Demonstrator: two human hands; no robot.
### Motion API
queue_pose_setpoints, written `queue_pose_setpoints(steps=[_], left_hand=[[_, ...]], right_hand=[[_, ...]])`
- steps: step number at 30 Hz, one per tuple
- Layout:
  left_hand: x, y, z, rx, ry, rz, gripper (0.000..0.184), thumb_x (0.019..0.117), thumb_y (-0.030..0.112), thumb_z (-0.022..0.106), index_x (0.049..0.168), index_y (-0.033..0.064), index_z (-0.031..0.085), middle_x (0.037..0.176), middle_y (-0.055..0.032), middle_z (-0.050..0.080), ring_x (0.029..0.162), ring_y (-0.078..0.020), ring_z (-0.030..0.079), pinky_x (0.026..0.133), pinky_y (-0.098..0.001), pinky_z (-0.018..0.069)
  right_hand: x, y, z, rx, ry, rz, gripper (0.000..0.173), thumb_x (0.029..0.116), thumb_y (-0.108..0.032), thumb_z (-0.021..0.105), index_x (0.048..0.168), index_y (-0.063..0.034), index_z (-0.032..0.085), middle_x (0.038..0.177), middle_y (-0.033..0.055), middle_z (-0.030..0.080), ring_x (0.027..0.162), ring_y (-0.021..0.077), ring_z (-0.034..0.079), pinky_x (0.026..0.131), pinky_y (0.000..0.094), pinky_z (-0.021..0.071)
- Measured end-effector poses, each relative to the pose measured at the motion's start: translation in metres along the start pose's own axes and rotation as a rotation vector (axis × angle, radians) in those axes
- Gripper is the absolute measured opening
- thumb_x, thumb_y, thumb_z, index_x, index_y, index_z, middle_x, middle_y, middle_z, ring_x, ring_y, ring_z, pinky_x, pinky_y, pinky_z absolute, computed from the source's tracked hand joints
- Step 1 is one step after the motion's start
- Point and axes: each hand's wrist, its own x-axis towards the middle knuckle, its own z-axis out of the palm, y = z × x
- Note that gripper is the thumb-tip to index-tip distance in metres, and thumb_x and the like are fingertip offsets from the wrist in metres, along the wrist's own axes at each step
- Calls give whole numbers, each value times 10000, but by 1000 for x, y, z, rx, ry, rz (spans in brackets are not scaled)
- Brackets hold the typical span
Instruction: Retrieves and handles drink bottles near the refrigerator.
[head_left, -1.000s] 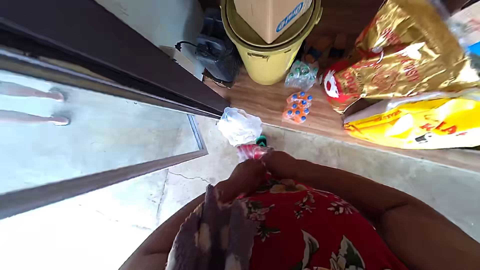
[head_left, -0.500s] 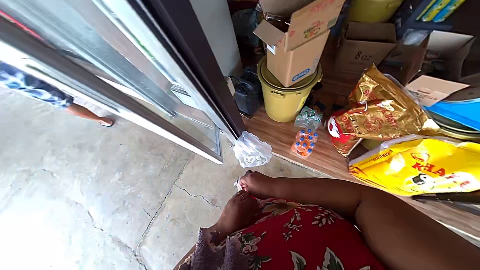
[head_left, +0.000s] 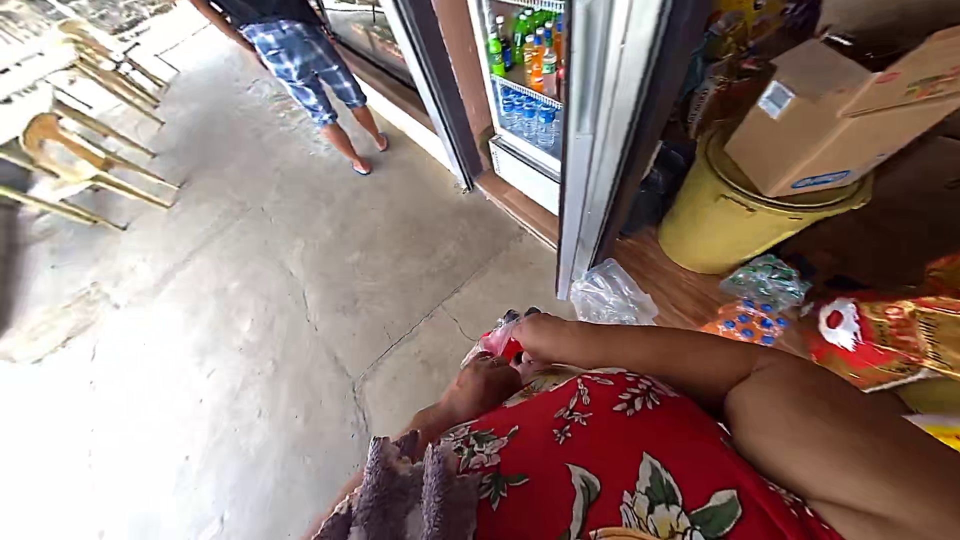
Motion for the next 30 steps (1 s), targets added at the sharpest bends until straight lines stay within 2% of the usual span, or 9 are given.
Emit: queue_pose_setpoints(steps=[5,13,18,19,21,23,24,28,30], left_hand=[[-30,-49,-51,12,-75,-46,180,940,31,611,806,-43,707,784,-180,703,815,-339,728,872,-484,561],[-10,-163,-103,4,-41,-157,148,923,30,627,829,-29,725,815,-174,720,860,-341,737,861,-480,577],[46,-256,-151,-67,-8,-229,163,937,25,621,858,-68,729,850,-211,718,863,-361,726,819,-478,580],[57,-269,-160,-74,10,-225,164,936,39,626,850,-60,726,843,-203,715,854,-347,725,814,-466,582],[85,-289,-182,-76,32,-241,182,946,61,623,863,-61,729,856,-206,712,857,-345,722,824,-459,583],[114,-299,-208,-108,-25,-355,233,981,79,600,935,-105,735,952,-261,726,962,-409,714,931,-503,541],[125,-310,-217,-128,-42,-382,250,987,88,594,956,-117,734,981,-277,726,995,-433,706,960,-523,523],[154,-388,-232,-135,-66,-250,260,985,95,577,930,-107,731,921,-263,720,928,-417,715,886,-516,549],[173,-436,-241,-149,-84,-160,238,976,85,589,890,-93,721,881,-241,705,887,-385,712,838,-491,567]], right_hand=[[63,-46,-31,-110,-176,41,416,1021,-195,638,1239,157,593,1308,358,592,1270,514,561,1037,669,438],[194,-32,-110,-160,-352,-51,428,1047,-206,606,1397,37,566,1356,322,588,1306,490,544,1057,673,416],[281,-17,-194,-282,-391,-69,320,1041,-167,577,1169,112,668,1254,321,634,1218,485,593,972,682,451],[294,-14,-209,-278,-384,-88,292,1024,-135,585,1156,114,662,1231,315,639,1189,478,605,949,675,462],[319,2,-237,-204,-321,-202,317,1025,-120,595,1235,114,633,1247,324,633,1186,475,609,970,661,462],[343,19,-257,-165,-217,-299,340,1028,-118,592,1241,145,621,1232,346,634,1158,481,620,963,636,463],[349,15,-272,-171,-246,-206,357,1048,-121,573,1293,138,589,1312,337,599,1245,473,576,1038,630,415],[398,59,-299,-29,-59,-180,302,983,-137,657,1159,109,656,1209,327,641,1193,506,597,976,713,440],[422,74,-323,6,-38,-103,290,998,-121,633,1189,97,654,1252,319,632,1231,496,582,1008,701,431]])
